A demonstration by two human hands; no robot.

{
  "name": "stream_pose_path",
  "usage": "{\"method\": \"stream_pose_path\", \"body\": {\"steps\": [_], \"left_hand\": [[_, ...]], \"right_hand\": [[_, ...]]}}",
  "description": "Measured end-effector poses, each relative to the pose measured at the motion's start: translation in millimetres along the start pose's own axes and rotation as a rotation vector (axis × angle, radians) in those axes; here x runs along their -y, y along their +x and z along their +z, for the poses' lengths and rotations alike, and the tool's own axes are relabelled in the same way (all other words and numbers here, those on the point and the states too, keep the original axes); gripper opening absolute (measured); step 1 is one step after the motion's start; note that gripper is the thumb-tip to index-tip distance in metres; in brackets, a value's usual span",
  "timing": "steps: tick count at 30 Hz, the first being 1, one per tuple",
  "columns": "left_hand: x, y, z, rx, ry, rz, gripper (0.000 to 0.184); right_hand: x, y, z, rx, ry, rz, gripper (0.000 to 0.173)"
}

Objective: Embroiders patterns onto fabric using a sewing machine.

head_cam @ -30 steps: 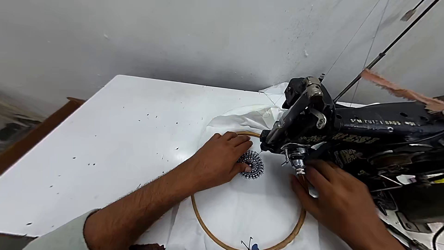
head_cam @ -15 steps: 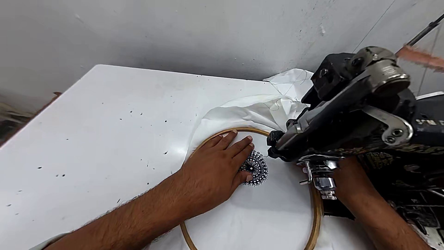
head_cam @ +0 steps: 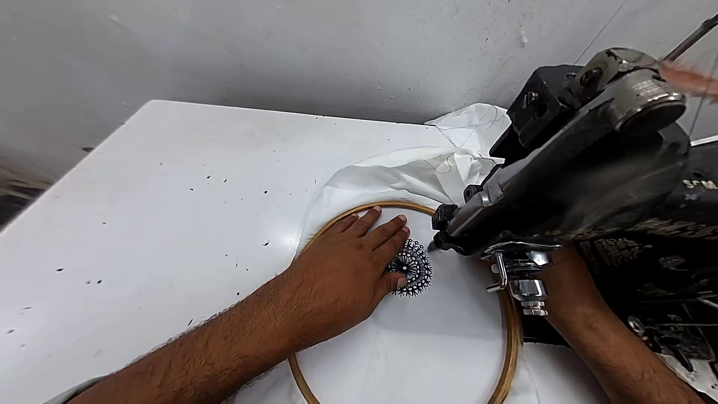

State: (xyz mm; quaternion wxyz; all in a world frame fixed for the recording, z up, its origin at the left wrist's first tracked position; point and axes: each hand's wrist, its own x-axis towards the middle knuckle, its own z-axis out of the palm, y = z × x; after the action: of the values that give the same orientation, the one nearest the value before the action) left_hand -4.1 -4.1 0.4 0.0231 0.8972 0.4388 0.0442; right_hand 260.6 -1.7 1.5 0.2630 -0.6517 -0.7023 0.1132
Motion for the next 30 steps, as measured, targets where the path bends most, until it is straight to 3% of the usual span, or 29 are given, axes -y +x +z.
{"method": "stream_pose_path", "body": {"steps": [9,15,19,26,30], "left_hand": [[-1.4,-0.9,-0.7,0.019,0.003,-0.002,0.061],[-1.6,1.3,2.0,0.001,-0.002,-0.01,0.062],[-1.6,-0.8,-1.9,0.022,0.001,-0.004,0.061],[-2.1,1.1,0.7,0.005,-0.008,-0.006,0.061],[-1.1,-0.7,-2.1,0.029,-0.005,-0.002,0.06]], "right_hand": [[-6.9,0.5,2.4,-0.024,0.029,-0.055,0.026],[-0.3,1.2,-2.3,-0.012,0.007,-0.026,0.019],[-5.2,-1.0,0.8,-0.041,-0.028,-0.086,0.026],[0.8,1.2,-4.1,-0.005,-0.031,-0.034,0.019],[-4.7,-0.6,0.8,-0.034,-0.019,-0.06,0.025]]}}
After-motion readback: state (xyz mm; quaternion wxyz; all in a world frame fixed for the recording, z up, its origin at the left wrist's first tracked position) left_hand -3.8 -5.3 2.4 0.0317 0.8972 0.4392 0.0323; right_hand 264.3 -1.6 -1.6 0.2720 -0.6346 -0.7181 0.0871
